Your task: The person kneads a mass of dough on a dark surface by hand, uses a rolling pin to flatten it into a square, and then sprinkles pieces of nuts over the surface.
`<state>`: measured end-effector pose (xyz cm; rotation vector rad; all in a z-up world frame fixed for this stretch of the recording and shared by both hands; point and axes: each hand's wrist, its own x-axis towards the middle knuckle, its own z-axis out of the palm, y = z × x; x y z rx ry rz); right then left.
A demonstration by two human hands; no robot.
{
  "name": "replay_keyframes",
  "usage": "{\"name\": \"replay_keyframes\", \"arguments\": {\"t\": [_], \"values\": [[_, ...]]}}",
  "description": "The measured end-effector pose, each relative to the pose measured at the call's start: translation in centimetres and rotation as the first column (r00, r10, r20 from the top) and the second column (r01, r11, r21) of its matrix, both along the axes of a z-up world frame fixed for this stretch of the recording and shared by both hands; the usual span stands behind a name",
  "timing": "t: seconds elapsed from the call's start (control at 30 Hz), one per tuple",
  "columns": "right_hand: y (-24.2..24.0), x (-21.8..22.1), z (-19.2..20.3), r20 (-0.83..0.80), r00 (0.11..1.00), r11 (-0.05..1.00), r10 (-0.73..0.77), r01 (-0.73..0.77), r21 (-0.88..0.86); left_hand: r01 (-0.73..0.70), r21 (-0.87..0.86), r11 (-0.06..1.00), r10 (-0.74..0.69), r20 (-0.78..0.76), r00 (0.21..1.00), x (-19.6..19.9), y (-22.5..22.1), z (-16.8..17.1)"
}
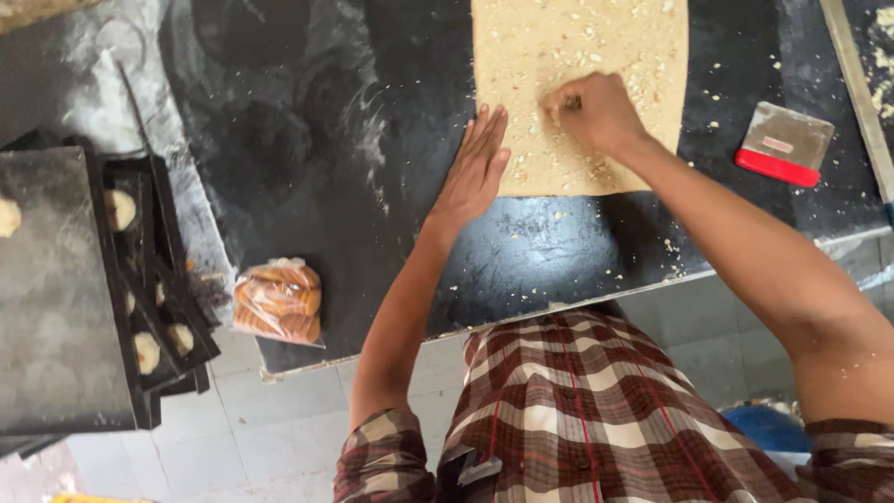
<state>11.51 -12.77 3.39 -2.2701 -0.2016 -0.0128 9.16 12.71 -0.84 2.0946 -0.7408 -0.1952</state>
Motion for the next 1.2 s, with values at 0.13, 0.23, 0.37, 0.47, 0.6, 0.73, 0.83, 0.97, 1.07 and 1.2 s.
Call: {"name": "replay_keyframes", "arguments": {"t": [0.13,0.23,0.37,0.47,0.6,0.73,0.83,0.97,1.07,1.2], "values": [[-2.4,4.2,-1.9,-0.023,0.992,0.988,-0.126,0.124,-0.089,0.043,0.102,0.994,-0.059,0.165,0.984,1.3,-0.1,-0.6],[-2.9,8.8,-5.1,0.147,0.983,0.983,-0.114,0.133,-0.13,0.006,0.023,1.0,-0.01,0.15,0.989,4.5,-0.8,-1.8],[-4.5,12.1,-7.9,0.211,0.972,0.936,-0.101,0.165,-0.312,-0.124,-0.151,0.981,0.129,0.022,0.991,9.3,-2.0,-2.6],[-4.7,11.6,-7.2,0.227,0.965,0.906,-0.132,0.211,-0.367,-0.292,-0.22,0.931,0.228,-0.275,0.934,11.5,-2.4,-2.5],[-2.4,9.6,-3.7,0.143,0.985,0.992,-0.093,0.104,-0.067,-0.35,-0.55,0.758,0.035,-0.503,0.864,13.9,-2.6,-3.0],[1.5,12.4,-3.1,-0.019,0.995,0.991,-0.1,0.101,0.082,-0.354,-0.631,0.691,-0.102,-0.569,0.816,16.3,-2.3,-3.8],[3.5,14.8,-4.7,0.003,0.998,0.996,-0.07,0.07,0.059,-0.341,-0.611,0.714,-0.126,-0.591,0.797,17.7,-2.7,-4.4],[4.9,18.2,-6.6,0.136,0.984,0.993,-0.112,0.116,-0.021,-0.35,-0.586,0.73,-0.137,-0.628,0.766,19.8,-3.7,-4.6],[5.1,19.7,-7.5,0.107,0.984,0.988,-0.143,0.147,-0.035,-0.325,-0.598,0.733,-0.179,-0.63,0.755,20.2,-4.2,-4.4],[4.8,20.1,-8.0,0.198,0.96,0.98,-0.198,0.198,0.02,-0.3,-0.603,0.739,-0.213,-0.631,0.746,20.0,-3.7,-5.0]]}}
